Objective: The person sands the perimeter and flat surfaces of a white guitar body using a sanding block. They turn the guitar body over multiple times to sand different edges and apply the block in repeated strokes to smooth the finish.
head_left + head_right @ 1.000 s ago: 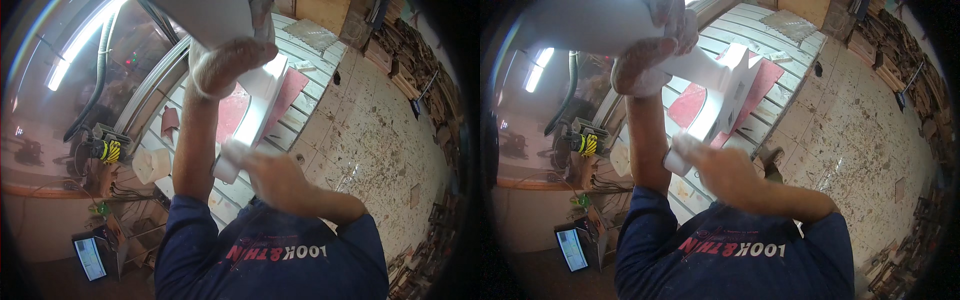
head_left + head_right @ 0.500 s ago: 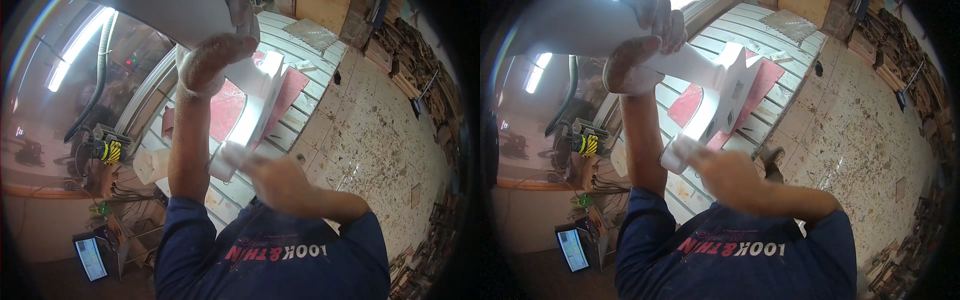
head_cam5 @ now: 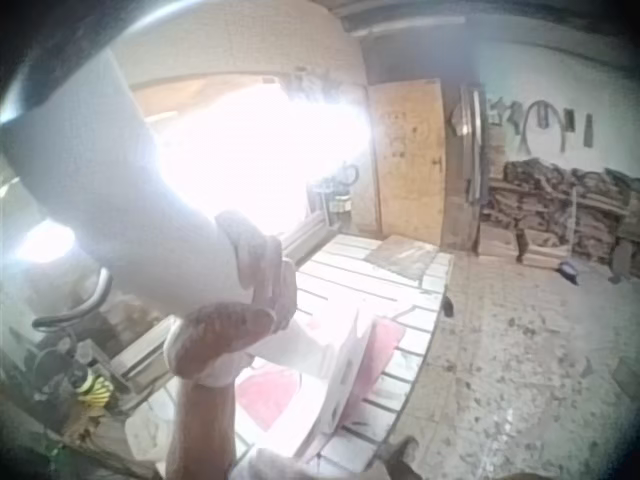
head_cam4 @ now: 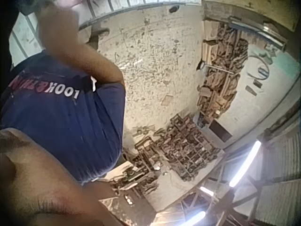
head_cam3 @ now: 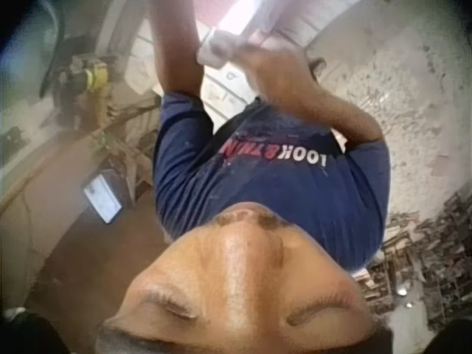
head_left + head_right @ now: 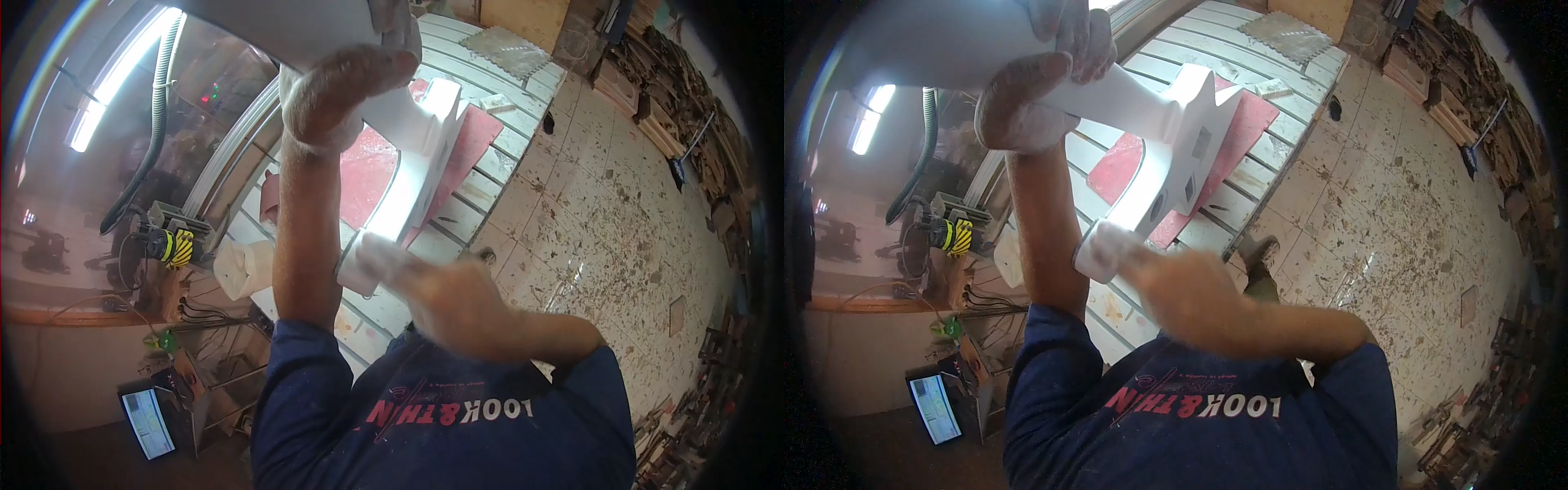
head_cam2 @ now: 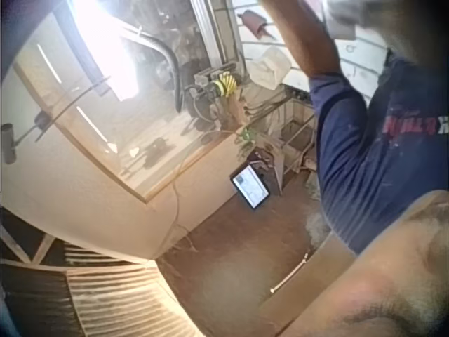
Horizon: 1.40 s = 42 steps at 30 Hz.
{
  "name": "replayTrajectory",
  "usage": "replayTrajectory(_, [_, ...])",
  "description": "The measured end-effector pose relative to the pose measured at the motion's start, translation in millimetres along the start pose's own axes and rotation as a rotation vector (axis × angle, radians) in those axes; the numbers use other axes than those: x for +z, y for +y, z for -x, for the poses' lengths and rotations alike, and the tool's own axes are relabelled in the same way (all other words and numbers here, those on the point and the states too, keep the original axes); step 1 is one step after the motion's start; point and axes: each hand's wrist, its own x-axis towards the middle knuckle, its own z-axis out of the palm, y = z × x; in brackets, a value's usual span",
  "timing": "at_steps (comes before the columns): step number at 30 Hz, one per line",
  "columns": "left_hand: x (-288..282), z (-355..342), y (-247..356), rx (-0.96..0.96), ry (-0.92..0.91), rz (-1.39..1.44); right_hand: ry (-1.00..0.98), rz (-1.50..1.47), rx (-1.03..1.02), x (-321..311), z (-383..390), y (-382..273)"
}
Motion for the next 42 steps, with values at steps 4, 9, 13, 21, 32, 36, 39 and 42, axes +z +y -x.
replayTrajectory(4, [4,5,-1,0.001,0.046,0.011,-0.104,-0.113,0.065,-3,3,6])
replayTrajectory(9, [5,6,-6,0.099,0.02,-0.084,-0.172,-0.116,-0.01,-22,14,-14])
replayTrajectory(13, [9,2,-10,0.043,0.048,0.018,-0.085,0.004,0.032,-1,-7,21])
replayTrajectory(21, [15,-1,-13,0.056,0.046,0.022,-0.034,0.044,0.012,4,-5,23])
replayTrajectory(32, [9,7,-9,0.102,0.025,-0.009,-0.144,-0.036,-0.009,-22,15,-25])
replayTrajectory(36, [12,0,-13,0.091,-0.105,-0.041,-0.105,0.05,0.076,0,-4,19])
replayTrajectory(39, [5,4,-5,0.114,-0.074,-0.101,-0.102,-0.027,0.004,-15,9,-17])
replayTrajectory(42, [4,6,-17,0.102,-0.01,0.033,-0.088,-0.049,0.041,3,13,8])
